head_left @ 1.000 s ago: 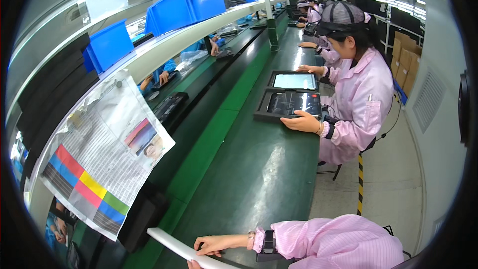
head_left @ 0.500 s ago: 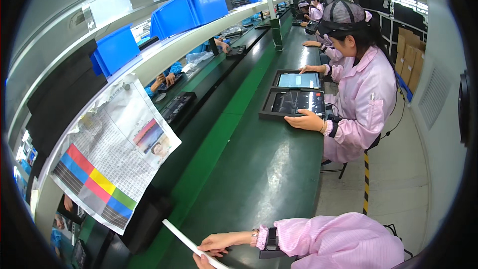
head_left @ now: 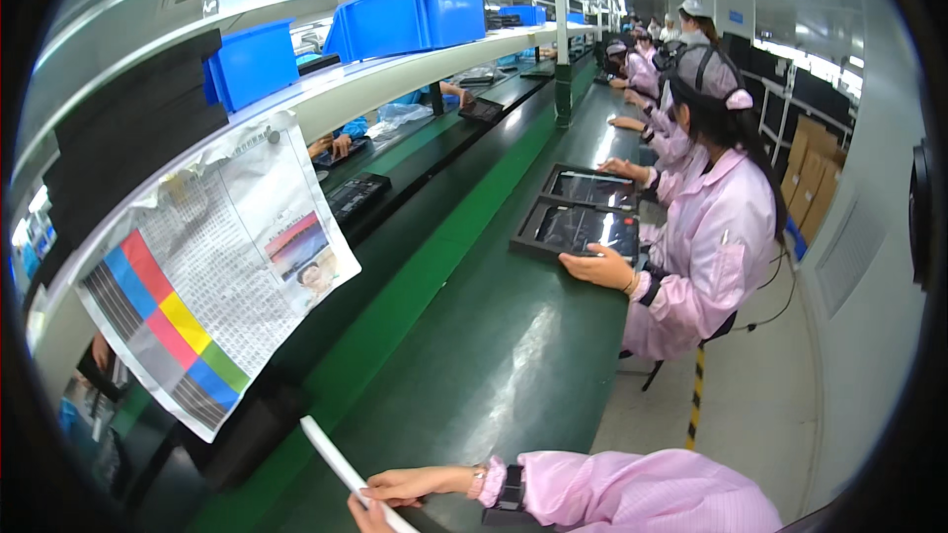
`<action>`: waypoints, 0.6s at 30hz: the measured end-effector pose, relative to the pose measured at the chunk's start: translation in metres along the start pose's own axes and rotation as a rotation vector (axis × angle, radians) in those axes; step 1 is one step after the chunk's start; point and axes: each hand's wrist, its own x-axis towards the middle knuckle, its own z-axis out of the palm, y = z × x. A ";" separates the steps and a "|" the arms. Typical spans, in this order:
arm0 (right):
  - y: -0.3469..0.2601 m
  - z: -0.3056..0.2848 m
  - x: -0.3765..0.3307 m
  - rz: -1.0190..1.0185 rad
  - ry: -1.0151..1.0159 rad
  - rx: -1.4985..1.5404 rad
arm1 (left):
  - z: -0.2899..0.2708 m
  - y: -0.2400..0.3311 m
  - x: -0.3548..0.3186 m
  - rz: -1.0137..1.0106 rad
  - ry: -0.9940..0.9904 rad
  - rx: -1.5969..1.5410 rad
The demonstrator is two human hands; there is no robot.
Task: The recorder is testing tablet screens on an assembly line, checking color bars, text clarity, and touch response.
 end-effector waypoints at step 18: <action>-0.016 0.002 0.004 -0.037 -0.049 0.034 | -0.007 -0.005 0.002 -0.062 -0.004 -0.025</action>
